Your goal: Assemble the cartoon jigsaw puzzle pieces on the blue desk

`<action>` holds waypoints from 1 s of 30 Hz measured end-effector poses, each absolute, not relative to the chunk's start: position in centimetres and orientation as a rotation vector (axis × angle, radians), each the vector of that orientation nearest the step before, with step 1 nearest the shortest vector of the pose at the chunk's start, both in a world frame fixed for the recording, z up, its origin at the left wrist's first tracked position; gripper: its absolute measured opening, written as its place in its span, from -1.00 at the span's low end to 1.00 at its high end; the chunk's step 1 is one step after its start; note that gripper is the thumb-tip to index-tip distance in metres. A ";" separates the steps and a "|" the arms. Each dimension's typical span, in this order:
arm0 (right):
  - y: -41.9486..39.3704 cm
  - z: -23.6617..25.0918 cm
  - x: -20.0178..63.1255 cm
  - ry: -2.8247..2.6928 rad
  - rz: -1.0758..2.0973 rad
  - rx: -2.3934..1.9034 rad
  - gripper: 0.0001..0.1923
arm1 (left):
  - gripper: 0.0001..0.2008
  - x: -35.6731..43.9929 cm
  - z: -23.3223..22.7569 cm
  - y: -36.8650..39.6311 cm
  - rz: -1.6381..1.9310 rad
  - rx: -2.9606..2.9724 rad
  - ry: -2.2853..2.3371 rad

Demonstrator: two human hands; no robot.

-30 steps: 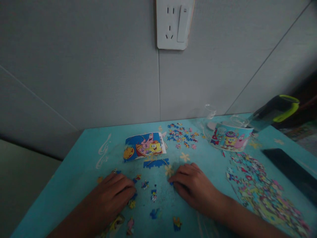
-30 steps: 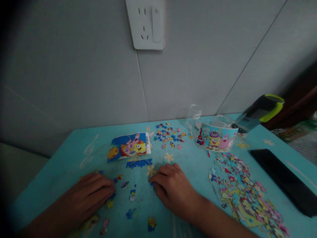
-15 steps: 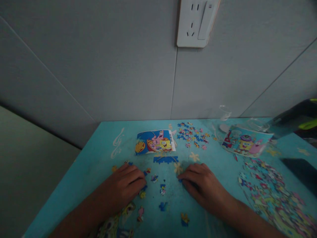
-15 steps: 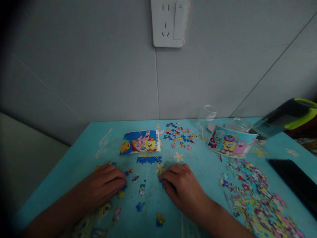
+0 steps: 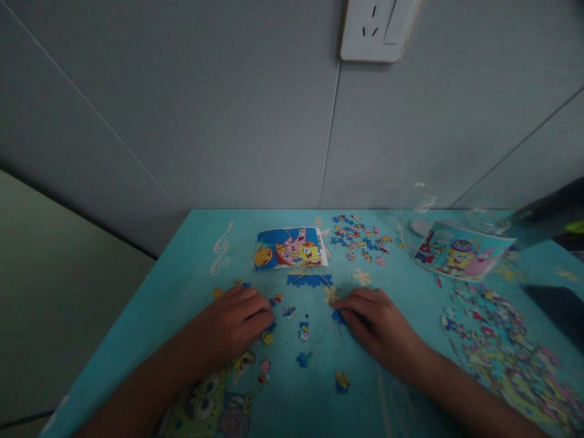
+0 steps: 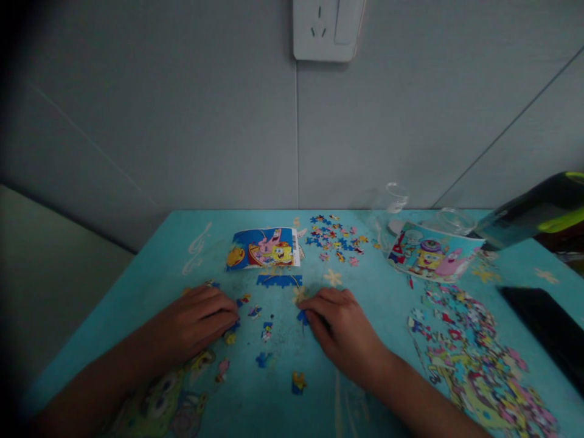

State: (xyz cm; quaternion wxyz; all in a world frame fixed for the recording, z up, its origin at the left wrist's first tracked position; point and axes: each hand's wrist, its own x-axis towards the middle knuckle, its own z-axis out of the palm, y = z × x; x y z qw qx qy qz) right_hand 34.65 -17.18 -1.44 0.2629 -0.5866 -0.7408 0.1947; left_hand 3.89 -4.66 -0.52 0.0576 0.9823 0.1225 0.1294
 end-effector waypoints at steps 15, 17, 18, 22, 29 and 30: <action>-17.3 -1.7 34.8 -1.967 0.552 -1.601 -0.77 | -0.83 3.5 -1.1 -4.7 0.305 2.999 0.404; -17.3 -1.7 34.8 -1.969 0.548 -1.599 -0.77 | -0.84 3.5 -1.1 -4.7 0.291 3.001 0.416; -17.3 -1.7 34.8 -1.971 0.548 -1.597 -0.77 | -0.83 3.5 -1.1 -4.7 0.287 3.003 0.423; -17.1 -1.8 34.8 -1.975 0.555 -1.586 -0.78 | -0.84 3.7 -1.0 -4.7 0.270 3.001 0.436; -17.0 -1.8 34.9 -1.940 0.602 -1.592 -0.79 | -0.85 3.6 -1.2 -4.6 0.299 2.991 0.425; -17.0 -1.7 35.0 -1.927 0.615 -1.591 -0.80 | -0.85 3.5 -1.2 -4.6 0.301 2.991 0.425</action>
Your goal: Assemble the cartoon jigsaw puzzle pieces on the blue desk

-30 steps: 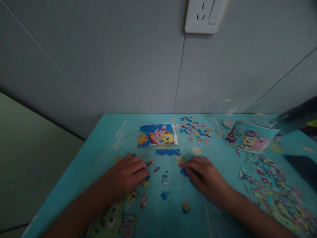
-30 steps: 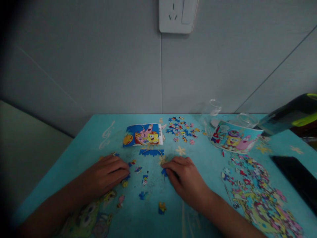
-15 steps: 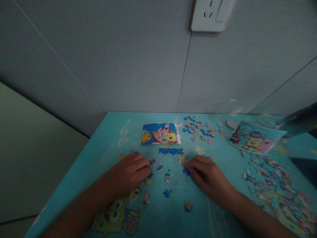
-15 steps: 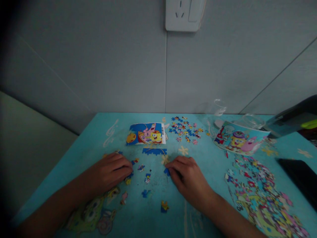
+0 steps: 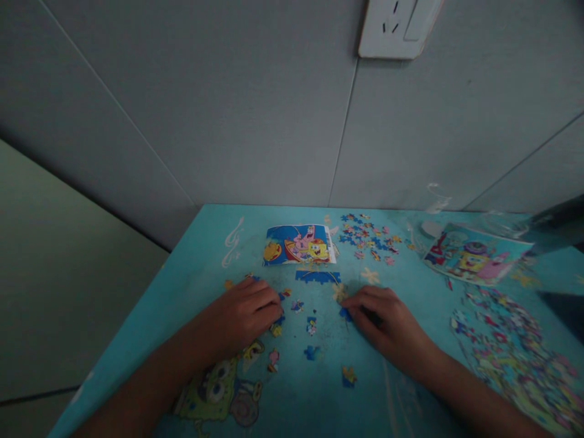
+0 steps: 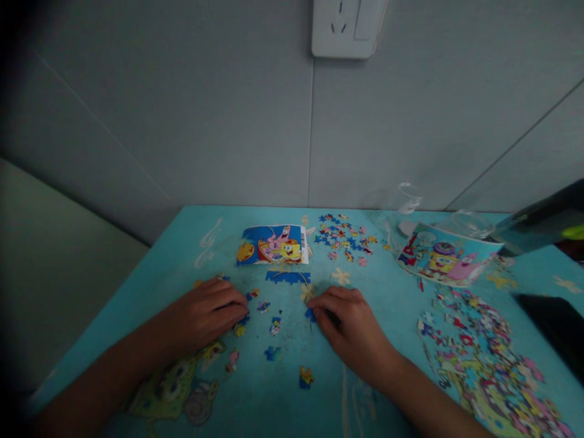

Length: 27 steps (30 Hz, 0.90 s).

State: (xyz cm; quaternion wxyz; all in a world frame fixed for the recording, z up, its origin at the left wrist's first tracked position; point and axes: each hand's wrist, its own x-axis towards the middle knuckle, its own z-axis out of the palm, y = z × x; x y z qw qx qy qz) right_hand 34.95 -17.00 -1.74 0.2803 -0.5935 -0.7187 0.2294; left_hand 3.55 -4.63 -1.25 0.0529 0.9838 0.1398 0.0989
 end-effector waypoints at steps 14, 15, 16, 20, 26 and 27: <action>-16.8 -0.8 35.1 -1.776 0.757 -1.590 -0.77 | -0.71 2.7 -0.1 -3.2 0.586 3.102 0.495; -16.8 -0.8 35.1 -1.778 0.757 -1.592 -0.77 | -0.70 2.5 0.0 -2.9 0.626 3.106 0.550; -16.8 -0.9 35.1 -1.784 0.757 -1.594 -0.78 | -0.71 2.4 0.1 -2.8 0.673 3.098 0.609; -16.8 -1.1 35.3 -1.816 0.743 -1.595 -0.79 | -0.95 2.0 0.6 -2.3 0.848 3.005 0.877; -16.8 -1.2 35.6 -1.859 0.723 -1.615 -0.80 | -0.61 1.4 0.9 -1.3 1.081 2.911 1.051; -16.8 -1.2 35.6 -1.864 0.727 -1.618 -0.80 | -0.58 1.2 0.9 -1.1 1.087 2.912 1.044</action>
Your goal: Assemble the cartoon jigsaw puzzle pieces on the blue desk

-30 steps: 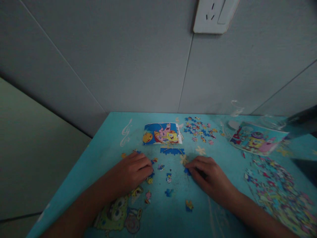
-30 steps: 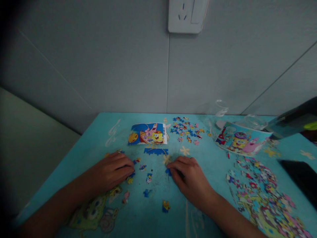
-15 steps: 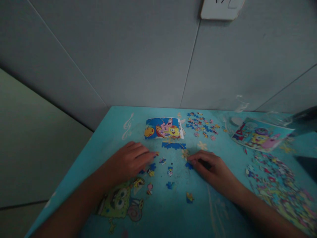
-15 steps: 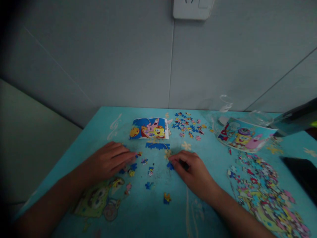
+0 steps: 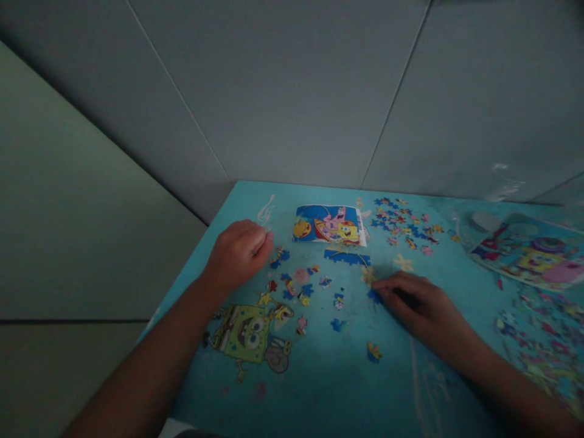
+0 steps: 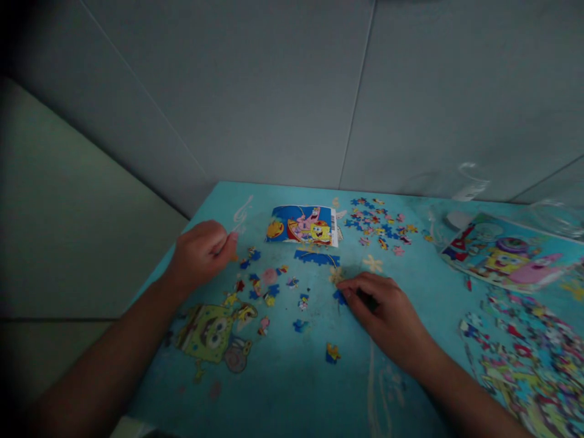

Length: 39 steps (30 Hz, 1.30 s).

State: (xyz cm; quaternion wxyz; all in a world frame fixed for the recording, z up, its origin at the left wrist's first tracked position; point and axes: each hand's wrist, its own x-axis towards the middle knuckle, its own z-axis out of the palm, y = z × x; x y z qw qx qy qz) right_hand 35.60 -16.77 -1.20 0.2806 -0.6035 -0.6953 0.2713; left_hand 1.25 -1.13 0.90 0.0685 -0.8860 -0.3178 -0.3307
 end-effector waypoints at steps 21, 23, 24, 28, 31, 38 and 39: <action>-16.7 -1.0 35.7 -1.871 0.731 -1.589 -0.80 | -0.53 0.7 0.7 -1.2 -0.845 -2.752 -1.128; -16.8 -1.0 35.7 -1.877 0.731 -1.592 -0.80 | -0.53 0.6 0.6 -1.2 -0.833 -2.762 -1.132; -16.8 -1.1 35.7 -1.880 0.726 -1.594 -0.80 | -0.53 0.5 0.5 -1.2 -0.824 -2.764 -1.133; -16.8 -1.2 35.7 -1.895 0.691 -1.592 -0.80 | -0.53 0.5 0.3 -1.1 -0.788 -2.756 -1.116; -16.8 -1.3 35.7 -1.916 0.674 -1.591 -0.80 | -0.52 0.7 0.3 -1.2 -0.772 -2.758 -1.077; -16.8 -1.3 35.7 -1.917 0.660 -1.592 -0.79 | -0.49 0.9 0.4 -1.4 -0.762 -2.752 -1.039; -16.8 -1.3 35.7 -1.916 0.657 -1.589 -0.79 | -0.50 0.9 0.4 -1.4 -0.762 -2.753 -1.044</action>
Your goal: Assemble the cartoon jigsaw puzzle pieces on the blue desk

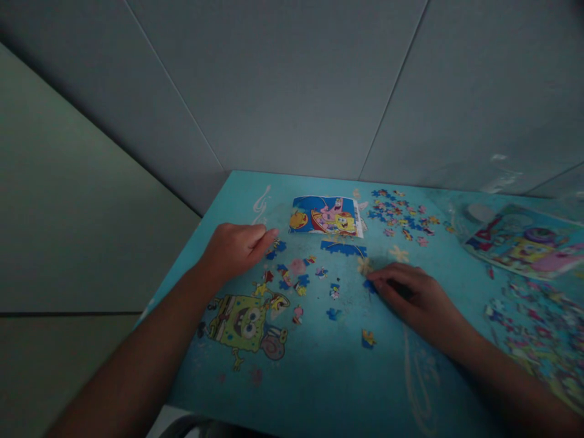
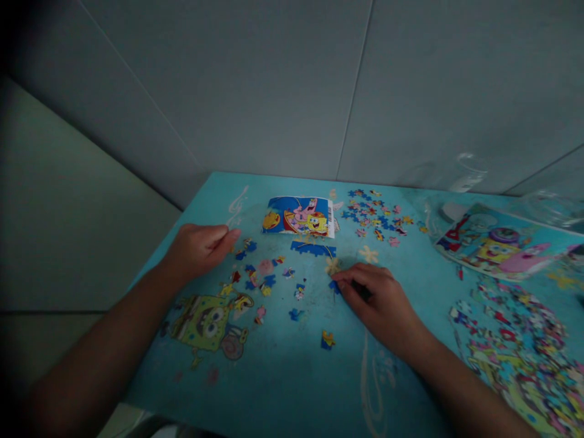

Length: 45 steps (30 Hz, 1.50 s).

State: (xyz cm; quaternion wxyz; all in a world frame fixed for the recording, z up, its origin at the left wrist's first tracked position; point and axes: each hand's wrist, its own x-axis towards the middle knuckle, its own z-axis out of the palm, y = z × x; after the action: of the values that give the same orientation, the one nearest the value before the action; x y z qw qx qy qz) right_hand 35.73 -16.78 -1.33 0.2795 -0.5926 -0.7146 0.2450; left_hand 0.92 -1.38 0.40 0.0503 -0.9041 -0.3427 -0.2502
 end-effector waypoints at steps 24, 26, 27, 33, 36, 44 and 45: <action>-17.5 -1.0 30.9 -2.096 0.352 -1.550 -0.72 | -0.53 2.1 0.0 -2.0 -0.733 -2.769 -0.844; -17.5 -1.2 30.2 -2.115 0.352 -1.556 -0.69 | -0.53 2.1 0.0 -2.1 -0.737 -2.769 -0.835; -17.5 -1.3 30.0 -2.118 0.351 -1.560 -0.69 | -0.53 2.2 -0.1 -2.1 -0.742 -2.767 -0.829; -17.1 -1.1 29.8 -2.109 0.383 -1.576 -0.75 | -0.53 2.3 0.1 -2.2 -0.747 -2.731 -0.821; -17.0 -1.1 30.0 -2.096 0.388 -1.556 -0.76 | -0.52 2.0 0.4 -1.9 -0.758 -2.682 -0.851; -17.2 -2.3 32.2 -2.117 0.394 -1.521 -0.78 | -0.50 0.5 1.1 -0.5 -0.736 -2.496 -1.204; -17.2 -2.4 32.6 -2.126 0.377 -1.519 -0.78 | -0.49 0.4 1.2 -0.4 -0.711 -2.473 -1.267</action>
State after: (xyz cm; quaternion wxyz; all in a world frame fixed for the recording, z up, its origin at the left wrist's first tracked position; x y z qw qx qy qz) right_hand 32.60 -17.21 -2.43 0.2482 -0.5575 -0.7800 0.1382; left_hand 0.40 -0.43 1.16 0.1361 -0.8542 -0.4375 -0.2456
